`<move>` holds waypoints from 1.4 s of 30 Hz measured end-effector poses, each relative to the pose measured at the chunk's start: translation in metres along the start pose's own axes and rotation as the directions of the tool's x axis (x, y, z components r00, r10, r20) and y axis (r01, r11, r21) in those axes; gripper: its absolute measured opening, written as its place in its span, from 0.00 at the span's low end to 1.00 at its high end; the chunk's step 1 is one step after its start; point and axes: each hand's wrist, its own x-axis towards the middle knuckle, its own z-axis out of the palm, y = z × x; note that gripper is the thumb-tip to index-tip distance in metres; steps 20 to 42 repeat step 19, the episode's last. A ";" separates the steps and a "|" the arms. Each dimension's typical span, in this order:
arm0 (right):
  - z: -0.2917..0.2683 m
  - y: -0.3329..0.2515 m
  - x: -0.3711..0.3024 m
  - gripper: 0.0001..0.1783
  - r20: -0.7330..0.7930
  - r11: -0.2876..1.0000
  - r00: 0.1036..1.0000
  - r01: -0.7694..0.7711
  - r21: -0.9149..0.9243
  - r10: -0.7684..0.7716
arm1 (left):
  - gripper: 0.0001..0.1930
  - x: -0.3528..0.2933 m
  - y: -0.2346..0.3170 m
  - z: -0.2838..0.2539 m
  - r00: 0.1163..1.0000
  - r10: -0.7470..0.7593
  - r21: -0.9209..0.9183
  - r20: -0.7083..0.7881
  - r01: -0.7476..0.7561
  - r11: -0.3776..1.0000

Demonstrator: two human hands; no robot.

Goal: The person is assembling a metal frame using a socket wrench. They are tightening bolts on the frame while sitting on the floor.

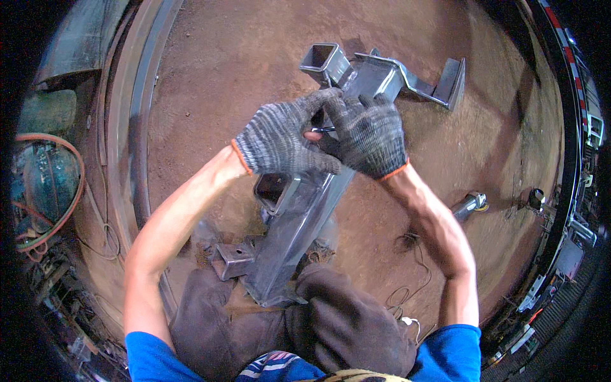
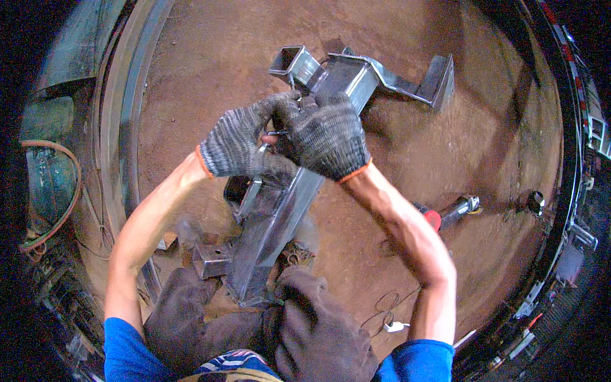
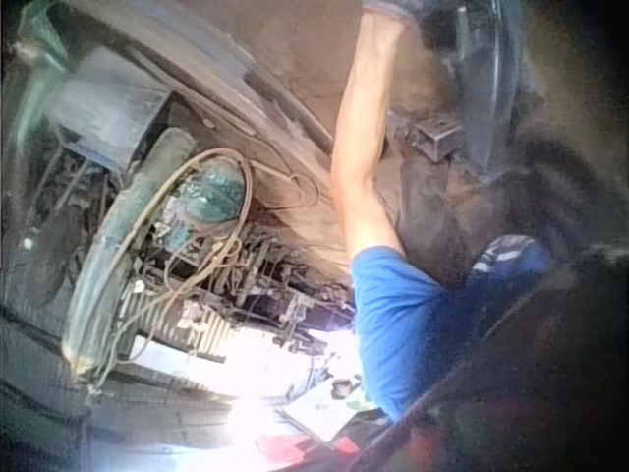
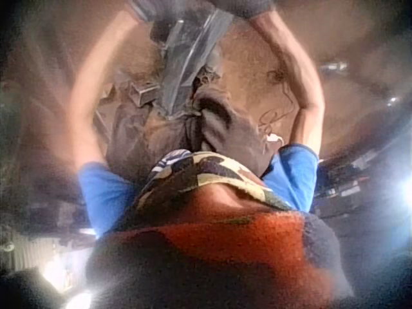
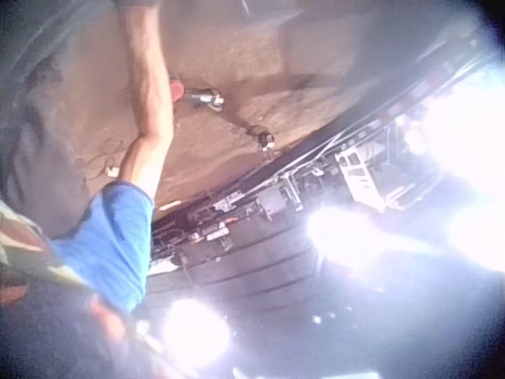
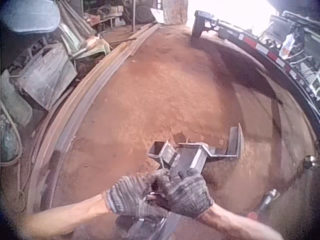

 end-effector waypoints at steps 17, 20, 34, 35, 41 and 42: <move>0.034 -0.023 -0.017 0.21 0.073 0.714 0.909 -0.371 0.594 0.411 | 0.13 0.026 -0.028 0.017 0.865 0.452 0.127 -0.219 -0.434 0.892; 0.036 -0.018 -0.027 0.16 0.049 0.665 0.850 -0.445 0.599 0.524 | 0.14 0.047 -0.034 0.032 0.882 0.447 0.066 -0.148 -0.442 0.895; 0.036 -0.018 -0.027 0.16 0.049 0.665 0.850 -0.445 0.599 0.524 | 0.14 0.047 -0.034 0.032 0.882 0.447 0.066 -0.148 -0.442 0.895; 0.036 -0.018 -0.027 0.16 0.049 0.665 0.850 -0.445 0.599 0.524 | 0.14 0.047 -0.034 0.032 0.882 0.447 0.066 -0.148 -0.442 0.895; 0.036 -0.018 -0.027 0.16 0.049 0.665 0.850 -0.445 0.599 0.524 | 0.14 0.047 -0.034 0.032 0.882 0.447 0.066 -0.148 -0.442 0.895; 0.036 -0.018 -0.027 0.16 0.049 0.665 0.850 -0.445 0.599 0.524 | 0.14 0.047 -0.034 0.032 0.882 0.447 0.066 -0.148 -0.442 0.895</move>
